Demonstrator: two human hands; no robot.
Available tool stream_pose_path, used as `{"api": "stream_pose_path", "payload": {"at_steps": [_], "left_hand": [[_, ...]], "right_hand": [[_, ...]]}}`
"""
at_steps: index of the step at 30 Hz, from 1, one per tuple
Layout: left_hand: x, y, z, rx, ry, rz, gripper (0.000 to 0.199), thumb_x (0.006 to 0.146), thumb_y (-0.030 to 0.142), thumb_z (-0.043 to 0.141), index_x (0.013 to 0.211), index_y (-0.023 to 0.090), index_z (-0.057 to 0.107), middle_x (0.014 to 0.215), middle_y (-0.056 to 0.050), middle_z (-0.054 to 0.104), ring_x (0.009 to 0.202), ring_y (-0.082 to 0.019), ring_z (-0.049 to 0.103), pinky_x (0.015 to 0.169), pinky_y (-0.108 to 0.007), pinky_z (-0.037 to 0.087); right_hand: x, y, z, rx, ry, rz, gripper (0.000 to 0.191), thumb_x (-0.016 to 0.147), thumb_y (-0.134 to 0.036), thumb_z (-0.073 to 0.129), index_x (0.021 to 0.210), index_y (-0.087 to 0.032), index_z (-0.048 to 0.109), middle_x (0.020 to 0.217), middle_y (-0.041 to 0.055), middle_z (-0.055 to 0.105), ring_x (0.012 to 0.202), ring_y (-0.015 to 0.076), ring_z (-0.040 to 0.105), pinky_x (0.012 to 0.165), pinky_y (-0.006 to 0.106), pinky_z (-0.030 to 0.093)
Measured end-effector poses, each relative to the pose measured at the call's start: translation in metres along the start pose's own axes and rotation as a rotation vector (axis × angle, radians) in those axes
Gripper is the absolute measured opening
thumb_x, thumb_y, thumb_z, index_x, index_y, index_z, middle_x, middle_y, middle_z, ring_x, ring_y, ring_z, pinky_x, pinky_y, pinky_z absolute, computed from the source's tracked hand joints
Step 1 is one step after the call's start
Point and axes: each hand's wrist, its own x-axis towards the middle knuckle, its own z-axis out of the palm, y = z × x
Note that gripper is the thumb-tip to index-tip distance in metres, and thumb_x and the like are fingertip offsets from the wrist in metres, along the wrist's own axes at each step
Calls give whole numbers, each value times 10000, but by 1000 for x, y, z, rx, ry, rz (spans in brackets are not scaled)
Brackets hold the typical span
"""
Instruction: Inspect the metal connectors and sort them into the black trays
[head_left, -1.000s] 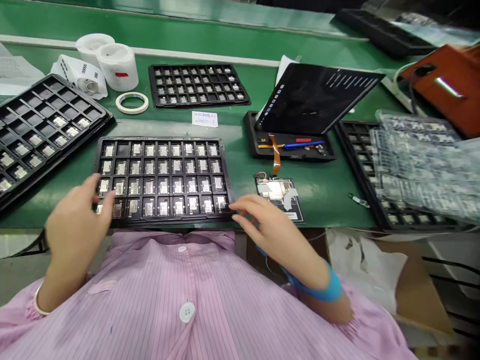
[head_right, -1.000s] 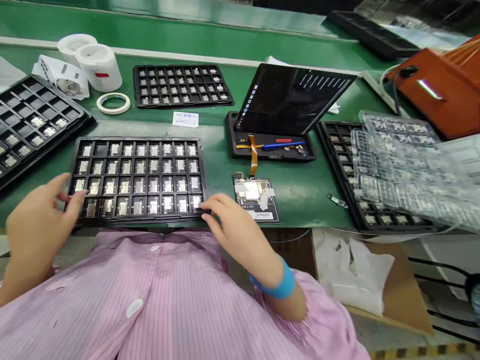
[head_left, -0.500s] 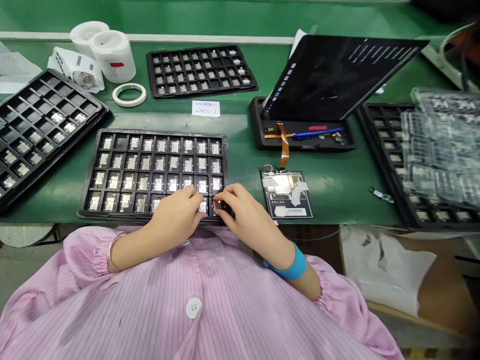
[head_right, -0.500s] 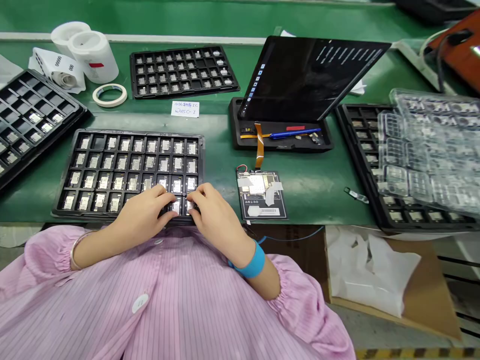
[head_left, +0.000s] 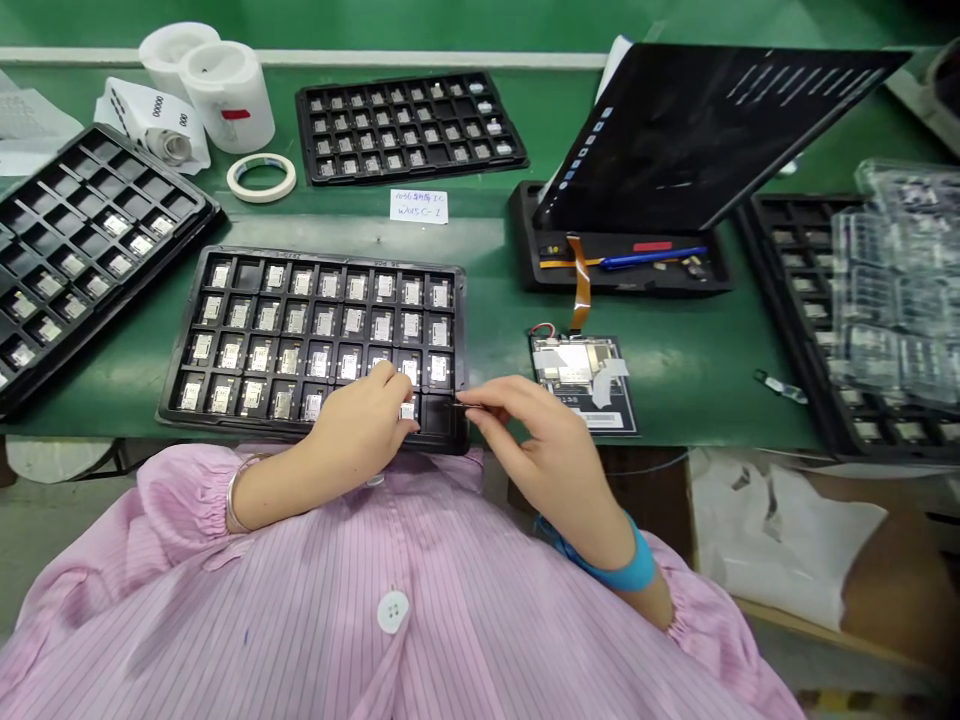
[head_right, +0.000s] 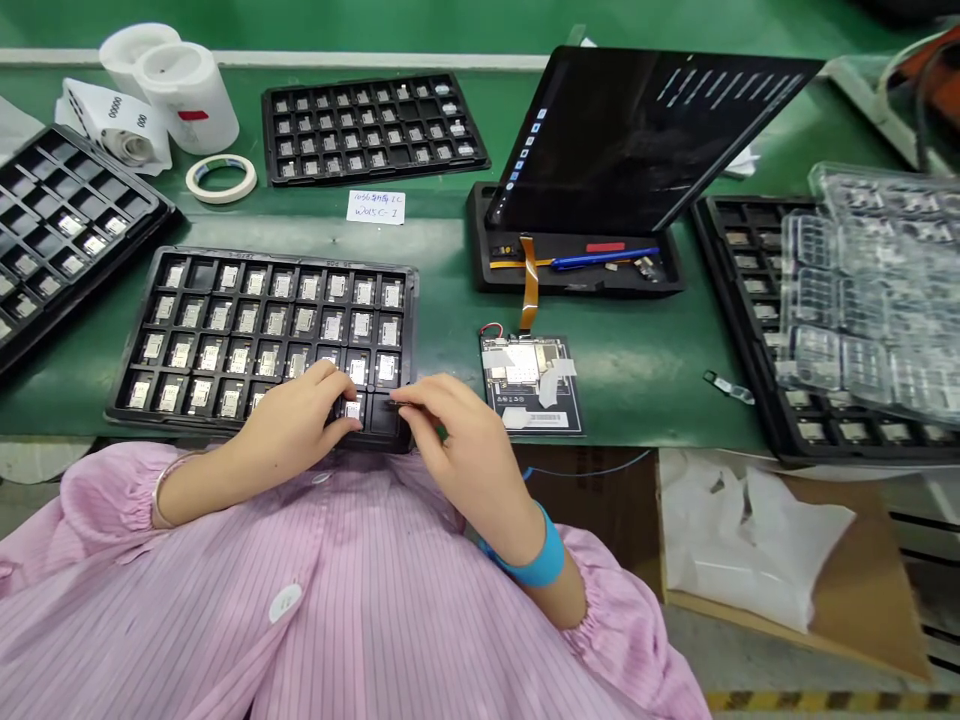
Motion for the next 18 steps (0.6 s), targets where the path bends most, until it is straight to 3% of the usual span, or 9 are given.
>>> {"api": "stream_pose_path", "payload": {"at_steps": [3, 5, 8, 10, 14, 18], "left_hand": [[-3, 3, -3, 16, -18, -20, 298, 942, 352, 635, 1137, 129, 603, 1136, -85, 581, 951, -274, 645, 685, -368, 511], [-4, 4, -4, 13, -45, -16, 355, 912, 393, 678, 1131, 124, 600, 1137, -88, 574, 948, -281, 645, 689, -375, 515], [-4, 3, -3, -5, -59, -21, 357, 887, 353, 713, 1129, 126, 581, 1156, -93, 562, 927, -269, 643, 698, -369, 512], [-4, 2, -2, -40, -37, -23, 324, 878, 310, 721, 1104, 137, 568, 1149, -88, 558, 906, -249, 637, 705, -357, 506], [-6, -1, 4, -126, 25, 8, 257, 848, 238, 729, 1019, 169, 550, 1102, -63, 571, 866, -218, 618, 684, -328, 481], [-6, -6, 10, -294, 69, 56, 107, 882, 141, 637, 964, 181, 580, 975, -39, 646, 861, -214, 614, 716, -339, 464]], "right_hand": [[-9, -1, 1, 248, 125, 197, 38, 929, -207, 634, 955, -232, 645, 982, 38, 690, 879, 190, 661, 785, 334, 531], [-14, -1, 6, 444, 175, 316, 58, 901, -248, 678, 930, -231, 631, 955, 26, 675, 860, 174, 653, 763, 307, 533], [-17, -2, 17, 763, 94, 489, 139, 887, -319, 705, 881, -226, 602, 760, -25, 611, 650, 122, 572, 610, 247, 494], [-18, -2, 24, 938, 1, 576, 185, 892, -367, 701, 876, -220, 591, 735, -28, 615, 632, 118, 571, 597, 241, 489], [-17, -1, 34, 995, 14, 572, 202, 879, -387, 714, 879, -211, 616, 883, 4, 649, 802, 145, 635, 654, 243, 513], [-16, 3, 37, 921, 46, 521, 168, 898, -361, 700, 869, -208, 638, 770, -34, 600, 609, 83, 519, 565, 202, 444]]}}
